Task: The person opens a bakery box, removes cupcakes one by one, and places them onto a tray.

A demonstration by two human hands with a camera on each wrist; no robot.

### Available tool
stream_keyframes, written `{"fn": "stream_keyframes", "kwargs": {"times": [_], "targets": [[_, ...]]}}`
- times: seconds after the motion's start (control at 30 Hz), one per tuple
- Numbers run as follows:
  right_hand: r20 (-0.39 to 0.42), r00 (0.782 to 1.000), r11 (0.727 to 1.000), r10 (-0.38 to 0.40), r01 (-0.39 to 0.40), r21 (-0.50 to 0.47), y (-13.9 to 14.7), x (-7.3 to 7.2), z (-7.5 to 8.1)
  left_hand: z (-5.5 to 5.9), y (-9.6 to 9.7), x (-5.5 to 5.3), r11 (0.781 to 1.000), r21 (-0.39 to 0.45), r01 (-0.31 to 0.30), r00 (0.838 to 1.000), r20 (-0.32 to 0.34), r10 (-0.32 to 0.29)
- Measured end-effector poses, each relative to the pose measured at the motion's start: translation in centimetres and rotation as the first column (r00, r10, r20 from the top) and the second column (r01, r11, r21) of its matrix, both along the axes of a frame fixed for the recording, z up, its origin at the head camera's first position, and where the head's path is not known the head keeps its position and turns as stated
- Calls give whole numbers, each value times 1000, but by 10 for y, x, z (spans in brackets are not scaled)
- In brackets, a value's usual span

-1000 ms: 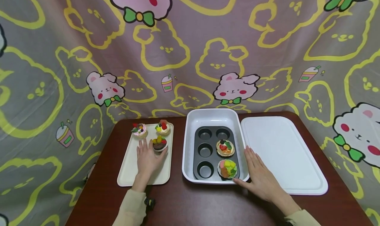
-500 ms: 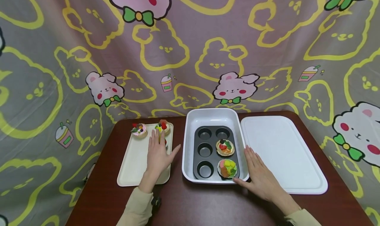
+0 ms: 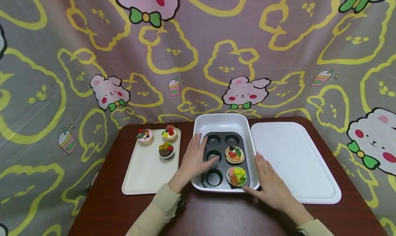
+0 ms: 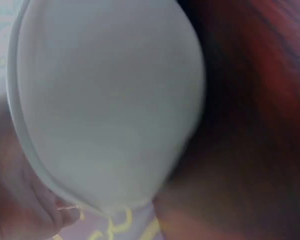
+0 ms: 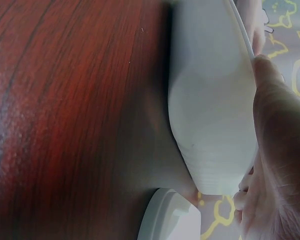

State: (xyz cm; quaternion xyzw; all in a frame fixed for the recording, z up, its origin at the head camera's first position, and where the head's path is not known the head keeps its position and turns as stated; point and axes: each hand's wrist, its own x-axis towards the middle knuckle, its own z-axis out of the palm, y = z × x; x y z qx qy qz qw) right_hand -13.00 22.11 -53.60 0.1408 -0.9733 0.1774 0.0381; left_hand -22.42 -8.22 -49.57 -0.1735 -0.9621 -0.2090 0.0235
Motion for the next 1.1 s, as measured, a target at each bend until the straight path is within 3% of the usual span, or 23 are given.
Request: {"fn": "stream_keyframes", "kwargs": {"times": [0.23, 0.57, 0.8, 1.1], "targets": [[-17, 1000, 1000, 7, -7, -8, 0, 0, 0, 19, 23, 3, 990, 8, 138, 987, 77, -138], [-63, 998, 1000, 30, -30, 4, 1, 0, -2, 43, 49, 4, 960, -112, 258, 966, 48, -254], [-65, 997, 999, 37, -37, 1, 2, 1, -2, 52, 67, 0, 940, -185, 288, 958, 67, -280], [-98, 994, 999, 49, -49, 3, 1, 1, -3, 50, 77, -17, 934, -197, 299, 950, 157, -272]]}}
